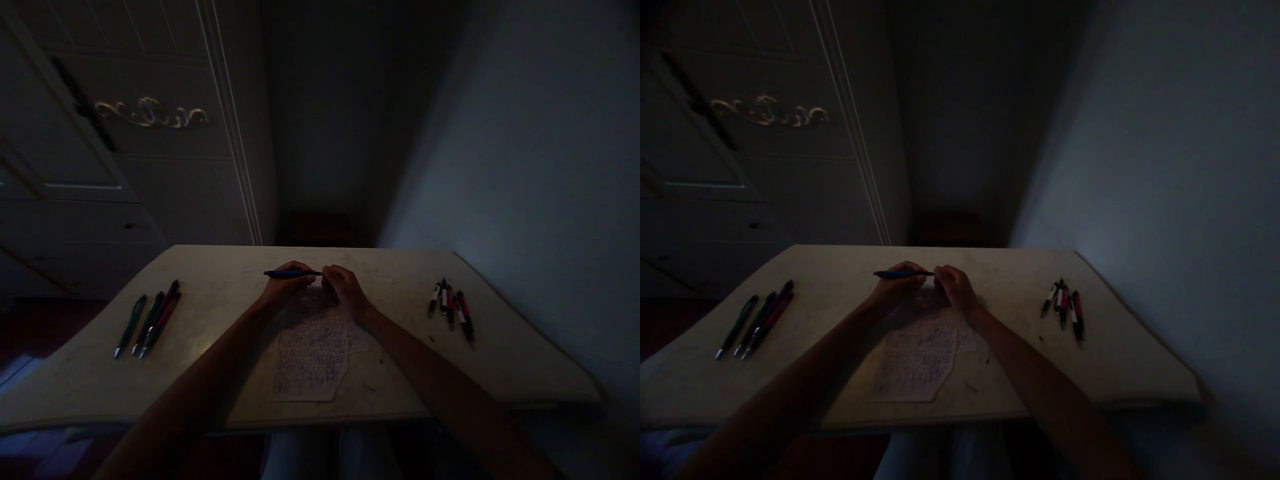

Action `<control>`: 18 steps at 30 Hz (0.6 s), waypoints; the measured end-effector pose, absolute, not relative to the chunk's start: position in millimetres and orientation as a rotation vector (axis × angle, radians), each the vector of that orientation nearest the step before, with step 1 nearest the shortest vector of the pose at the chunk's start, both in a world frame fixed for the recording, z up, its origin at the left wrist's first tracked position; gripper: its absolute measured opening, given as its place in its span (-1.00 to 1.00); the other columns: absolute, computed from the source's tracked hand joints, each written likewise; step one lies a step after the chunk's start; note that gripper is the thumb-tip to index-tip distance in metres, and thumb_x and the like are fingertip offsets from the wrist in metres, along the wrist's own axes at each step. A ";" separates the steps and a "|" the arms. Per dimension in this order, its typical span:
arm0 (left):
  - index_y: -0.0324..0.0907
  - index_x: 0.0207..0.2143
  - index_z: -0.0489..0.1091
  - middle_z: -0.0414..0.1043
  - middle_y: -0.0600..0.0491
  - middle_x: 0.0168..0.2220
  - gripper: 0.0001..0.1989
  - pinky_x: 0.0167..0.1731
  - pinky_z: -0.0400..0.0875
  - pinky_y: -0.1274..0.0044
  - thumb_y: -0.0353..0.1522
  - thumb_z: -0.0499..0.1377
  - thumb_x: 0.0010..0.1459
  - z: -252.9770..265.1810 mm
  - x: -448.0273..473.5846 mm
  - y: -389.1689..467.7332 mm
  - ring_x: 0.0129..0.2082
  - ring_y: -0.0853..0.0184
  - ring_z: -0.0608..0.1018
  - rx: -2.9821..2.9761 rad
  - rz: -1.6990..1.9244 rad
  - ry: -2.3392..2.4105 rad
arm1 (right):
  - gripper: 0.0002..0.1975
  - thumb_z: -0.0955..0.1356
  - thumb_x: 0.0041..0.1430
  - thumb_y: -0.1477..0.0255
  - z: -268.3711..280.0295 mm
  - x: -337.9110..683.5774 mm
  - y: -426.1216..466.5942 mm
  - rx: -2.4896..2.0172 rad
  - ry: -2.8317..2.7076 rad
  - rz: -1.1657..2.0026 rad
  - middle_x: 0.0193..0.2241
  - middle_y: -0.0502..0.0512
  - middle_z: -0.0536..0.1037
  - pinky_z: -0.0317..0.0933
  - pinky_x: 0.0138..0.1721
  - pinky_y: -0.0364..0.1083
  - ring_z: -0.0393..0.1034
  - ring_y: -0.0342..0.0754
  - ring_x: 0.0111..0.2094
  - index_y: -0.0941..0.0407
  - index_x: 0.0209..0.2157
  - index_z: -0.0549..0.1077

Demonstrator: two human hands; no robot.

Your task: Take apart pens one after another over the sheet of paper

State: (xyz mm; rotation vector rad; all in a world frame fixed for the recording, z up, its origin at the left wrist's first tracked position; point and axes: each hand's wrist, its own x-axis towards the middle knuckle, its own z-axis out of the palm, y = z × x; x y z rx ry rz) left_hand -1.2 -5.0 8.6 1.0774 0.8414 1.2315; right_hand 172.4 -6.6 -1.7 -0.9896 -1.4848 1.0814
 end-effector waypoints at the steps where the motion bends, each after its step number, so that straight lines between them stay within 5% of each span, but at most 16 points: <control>1: -0.23 -0.37 0.49 0.50 0.07 -0.45 -0.66 -0.51 0.33 0.58 -0.37 0.47 -0.25 9.0 -1.6 -5.0 -0.52 0.45 0.47 1.065 1.229 0.829 | -0.49 0.31 0.11 -0.08 -0.7 172.7 -6.0 -0.983 -1.461 1.078 -0.63 -0.03 0.37 0.16 -0.52 -0.14 0.25 -0.14 -0.59 0.10 -0.56 0.35; 6: -0.21 -0.19 0.48 0.53 0.03 -0.32 -0.52 -0.44 0.41 0.54 -0.32 0.47 -0.22 11.3 -5.4 -0.6 -0.46 0.40 0.53 0.964 1.281 0.789 | -0.50 0.32 0.10 -0.06 1.2 178.5 1.2 -0.971 -1.373 1.028 -0.60 0.00 0.41 0.20 -0.52 -0.14 0.26 -0.16 -0.60 0.10 -0.56 0.36; 18: -0.26 -0.25 0.48 0.57 -0.05 -0.25 -0.56 -0.25 0.50 0.46 -0.39 0.48 -0.25 6.5 -19.3 13.5 -0.34 0.31 0.61 0.934 1.395 0.763 | -0.66 0.36 0.10 0.09 -8.7 192.0 16.4 -1.010 -1.384 1.044 -0.36 0.04 0.55 0.23 -0.49 -0.19 0.40 -0.16 -0.48 0.09 -0.32 0.46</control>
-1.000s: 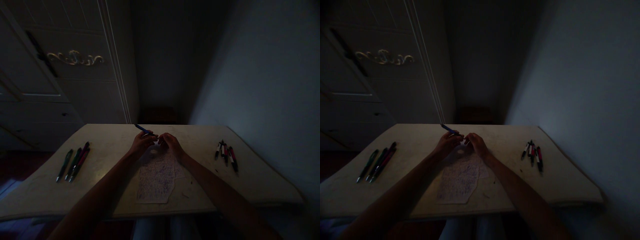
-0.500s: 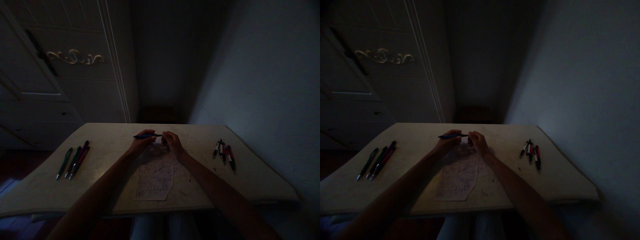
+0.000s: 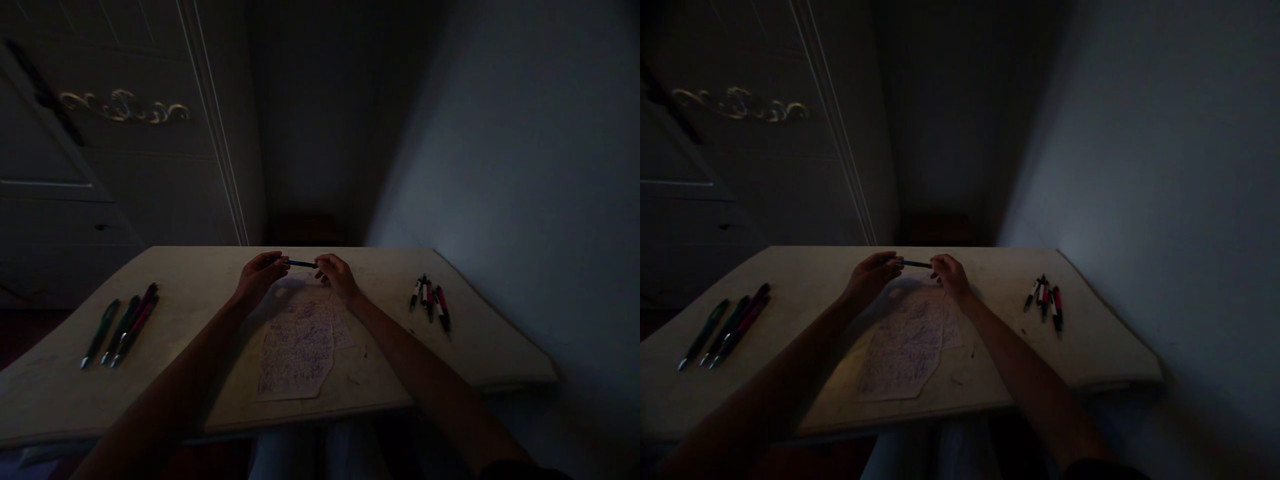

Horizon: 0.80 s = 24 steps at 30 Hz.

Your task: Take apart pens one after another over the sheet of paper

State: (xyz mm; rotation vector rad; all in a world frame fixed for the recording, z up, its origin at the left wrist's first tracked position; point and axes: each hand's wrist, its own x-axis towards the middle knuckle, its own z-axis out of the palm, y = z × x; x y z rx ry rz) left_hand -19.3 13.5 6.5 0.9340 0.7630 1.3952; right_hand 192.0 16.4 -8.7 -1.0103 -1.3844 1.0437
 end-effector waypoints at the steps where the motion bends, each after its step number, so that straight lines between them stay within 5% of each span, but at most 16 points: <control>1: -0.26 -0.24 0.48 0.57 -0.06 -0.24 -0.56 -0.24 0.50 0.45 -0.37 0.48 -0.23 5.8 -20.6 14.3 -0.34 0.31 0.62 0.940 1.395 0.762 | -0.65 0.37 0.10 0.10 -10.7 193.1 17.2 -1.016 -1.419 1.061 -0.30 0.05 0.56 0.26 -0.45 -0.18 0.43 -0.14 -0.43 0.08 -0.24 0.48; 4: -0.25 -0.21 0.48 0.58 -0.09 -0.22 -0.54 -0.23 0.51 0.44 -0.35 0.48 -0.21 4.2 -23.2 16.0 -0.34 0.31 0.62 0.957 1.387 0.768 | -0.61 0.34 0.17 0.10 -16.7 196.1 19.4 -1.016 -1.580 1.036 -0.16 0.10 0.57 0.32 -0.21 -0.08 0.48 -0.06 -0.22 0.06 -0.11 0.51; 8: -0.26 -0.21 0.48 0.58 -0.11 -0.21 -0.53 -0.26 0.53 0.44 -0.32 0.49 -0.22 4.0 -22.7 16.4 -0.36 0.31 0.62 0.971 1.380 0.788 | -0.66 0.32 0.24 0.12 -18.9 198.5 22.4 -0.982 -1.842 0.775 -0.15 0.14 0.56 0.20 0.05 0.02 0.41 0.02 -0.07 0.07 -0.17 0.55; 13: -0.27 -0.24 0.49 0.59 -0.11 -0.24 -0.50 -0.38 0.53 0.47 -0.19 0.47 -0.21 3.3 -20.1 15.9 -0.46 0.31 0.61 1.097 1.387 0.901 | -0.78 0.33 0.29 0.32 -15.7 200.8 24.7 -1.067 -1.984 0.456 -0.28 0.16 0.53 0.21 -0.03 0.00 0.39 0.02 -0.17 0.12 -0.32 0.57; 19: -0.27 -0.31 0.49 0.50 0.03 -0.57 -0.52 -0.54 0.46 0.53 -0.10 0.42 -0.17 1.6 -19.4 15.2 -0.61 0.34 0.54 1.296 1.355 1.098 | -0.87 0.37 0.24 0.51 -14.8 203.3 24.0 -1.192 -2.045 0.261 -0.31 0.11 0.55 0.24 -0.11 -0.07 0.41 -0.03 -0.22 0.12 -0.36 0.58; 24: -0.26 -0.35 0.46 0.55 -0.05 -0.47 -0.60 -0.62 0.37 0.56 -0.08 0.31 -0.02 4.9 -19.4 9.2 -0.65 0.39 0.48 1.423 1.312 1.171 | -0.87 0.39 0.20 0.55 -12.3 202.5 21.9 -1.235 -2.094 0.127 -0.34 0.12 0.57 0.23 -0.14 -0.06 0.42 -0.02 -0.24 0.12 -0.39 0.59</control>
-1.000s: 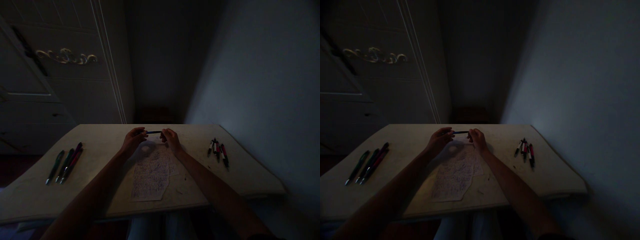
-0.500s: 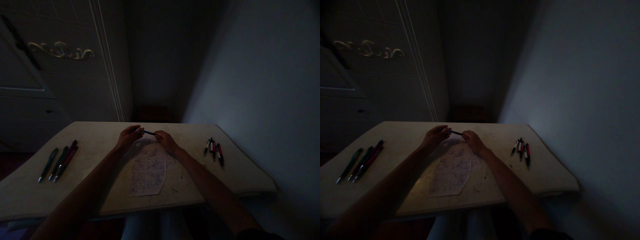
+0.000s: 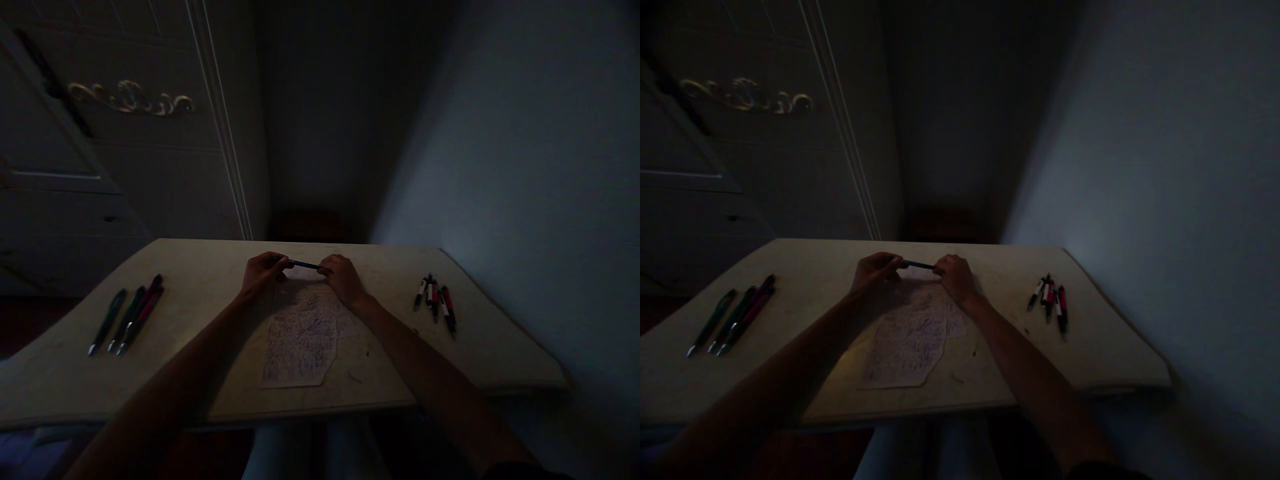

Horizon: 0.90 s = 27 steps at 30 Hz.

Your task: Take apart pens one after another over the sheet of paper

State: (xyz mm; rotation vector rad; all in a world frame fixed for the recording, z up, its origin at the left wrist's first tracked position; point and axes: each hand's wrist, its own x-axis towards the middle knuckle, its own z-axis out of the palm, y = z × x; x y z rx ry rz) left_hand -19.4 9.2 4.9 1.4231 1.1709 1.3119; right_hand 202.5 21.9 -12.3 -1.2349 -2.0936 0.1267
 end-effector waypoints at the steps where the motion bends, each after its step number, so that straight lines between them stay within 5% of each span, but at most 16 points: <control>1: -0.26 -0.35 0.45 0.55 -0.05 -0.47 -0.60 -0.65 0.35 0.57 -0.07 0.27 0.01 6.2 -19.0 7.2 -0.66 0.40 0.47 1.456 1.288 1.198 | -0.88 0.39 0.19 0.55 -12.0 202.5 21.8 -1.244 -2.103 0.099 -0.35 0.11 0.58 0.23 -0.15 -0.05 0.42 -0.02 -0.25 0.12 -0.39 0.59; 14: -0.16 -0.65 0.29 0.16 0.14 -0.79 -0.48 -0.71 0.08 0.57 -0.03 -0.02 0.22 7.3 -17.9 1.5 -0.76 0.41 0.26 1.638 1.248 1.556 | -0.89 0.47 0.08 0.57 -8.8 202.2 20.7 -1.159 -2.125 0.058 -0.39 0.09 0.58 0.22 -0.20 -0.03 0.41 -0.01 -0.30 0.08 -0.43 0.62; 22: -0.17 -0.61 0.32 0.20 0.15 -0.78 -0.46 -0.68 0.14 0.57 0.05 0.01 0.19 0.6 -17.2 6.0 -0.76 0.41 0.29 1.694 1.118 1.456 | -0.92 0.50 0.03 0.53 -14.5 209.9 25.4 -1.140 -1.918 0.125 -0.42 0.06 0.55 0.25 -0.20 -0.05 0.43 0.00 -0.30 0.09 -0.46 0.58; 27: -0.18 -0.47 0.39 0.40 0.10 -0.60 -0.68 -0.54 0.30 0.56 -0.10 0.15 0.11 -0.1 -20.1 12.6 -0.61 0.39 0.42 1.809 1.217 1.323 | -0.87 0.43 0.17 0.44 -13.2 211.7 28.1 -1.085 -1.961 0.206 -0.40 0.09 0.59 0.25 -0.17 -0.05 0.45 -0.01 -0.30 0.09 -0.46 0.58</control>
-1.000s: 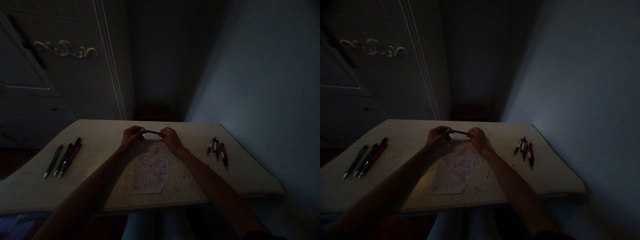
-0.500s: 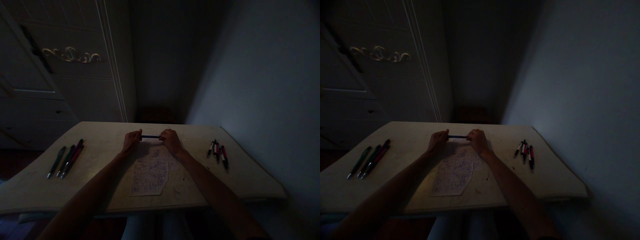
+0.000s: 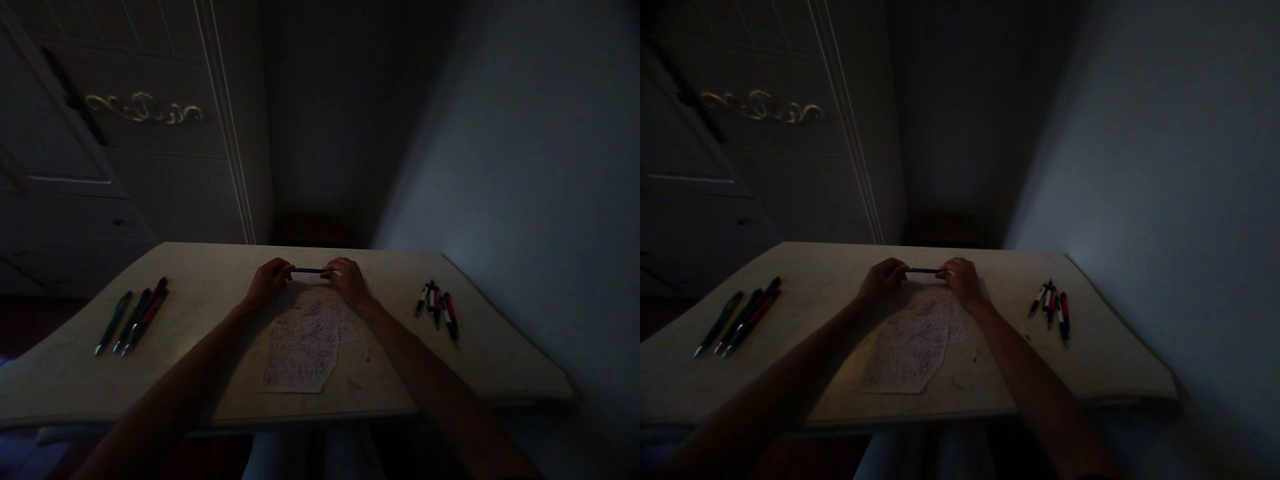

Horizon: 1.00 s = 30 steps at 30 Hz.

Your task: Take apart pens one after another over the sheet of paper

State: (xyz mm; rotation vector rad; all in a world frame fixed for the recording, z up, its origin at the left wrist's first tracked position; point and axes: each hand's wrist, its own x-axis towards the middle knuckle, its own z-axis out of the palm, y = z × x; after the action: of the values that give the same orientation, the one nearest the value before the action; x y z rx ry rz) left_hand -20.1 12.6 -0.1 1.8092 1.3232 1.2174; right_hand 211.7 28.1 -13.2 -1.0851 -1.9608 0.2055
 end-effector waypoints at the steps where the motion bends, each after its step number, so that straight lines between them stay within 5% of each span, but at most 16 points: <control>1: -0.18 -0.42 0.41 0.44 0.09 -0.55 -0.73 -0.50 0.33 0.55 -0.14 0.18 0.08 -0.6 -21.2 14.3 -0.56 0.37 0.46 1.820 1.249 1.290 | -0.85 0.42 0.19 0.43 -12.0 211.5 27.8 -1.086 -1.975 0.224 -0.41 0.09 0.60 0.24 -0.17 -0.05 0.45 -0.02 -0.31 0.09 -0.47 0.58; 8: -0.18 -0.38 0.45 0.54 0.01 -0.39 -0.79 -0.29 0.46 0.44 -0.24 0.29 -0.04 -10.1 -26.5 24.4 -0.36 0.25 0.57 1.811 1.371 1.193 | -0.82 0.37 0.22 0.43 -4.4 207.9 20.0 -1.115 -1.913 0.346 -0.40 0.09 0.60 0.23 -0.18 -0.09 0.46 -0.04 -0.31 0.11 -0.45 0.55; 17: -0.22 -0.28 0.47 0.57 -0.06 -0.26 -0.66 -0.14 0.47 0.42 -0.19 0.32 -0.06 -4.5 -24.3 21.4 -0.25 0.25 0.59 1.689 1.393 1.171 | -0.61 0.21 0.34 0.19 -9.3 208.4 16.8 -1.133 -1.911 0.679 -0.45 0.03 0.55 0.25 -0.31 -0.15 0.43 -0.10 -0.40 0.13 -0.41 0.49; 23: -0.28 -0.20 0.47 0.51 0.01 -0.48 -0.56 -0.35 0.48 0.48 -0.12 0.30 -0.03 0.5 -21.8 17.3 -0.45 0.32 0.56 1.575 1.415 1.145 | -0.76 0.28 0.28 0.39 -13.3 210.7 23.0 -1.124 -2.082 0.594 -0.36 0.08 0.60 0.26 -0.20 -0.10 0.46 -0.05 -0.30 0.13 -0.33 0.58; 30: -0.23 -0.39 0.43 0.43 0.07 -0.57 -0.65 -0.55 0.34 0.57 -0.09 0.21 0.05 4.8 -19.3 10.8 -0.62 0.40 0.44 1.661 1.374 1.278 | -0.86 0.37 0.21 0.47 -7.0 213.7 25.5 -1.164 -2.132 0.313 -0.33 0.11 0.65 0.26 -0.14 -0.05 0.51 0.02 -0.26 0.09 -0.34 0.63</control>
State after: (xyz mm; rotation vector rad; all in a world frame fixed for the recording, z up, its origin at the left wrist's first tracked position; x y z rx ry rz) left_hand -19.3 10.8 4.8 1.6606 1.2781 1.3741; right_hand 213.7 25.5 -7.0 -1.1642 -2.1321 0.3132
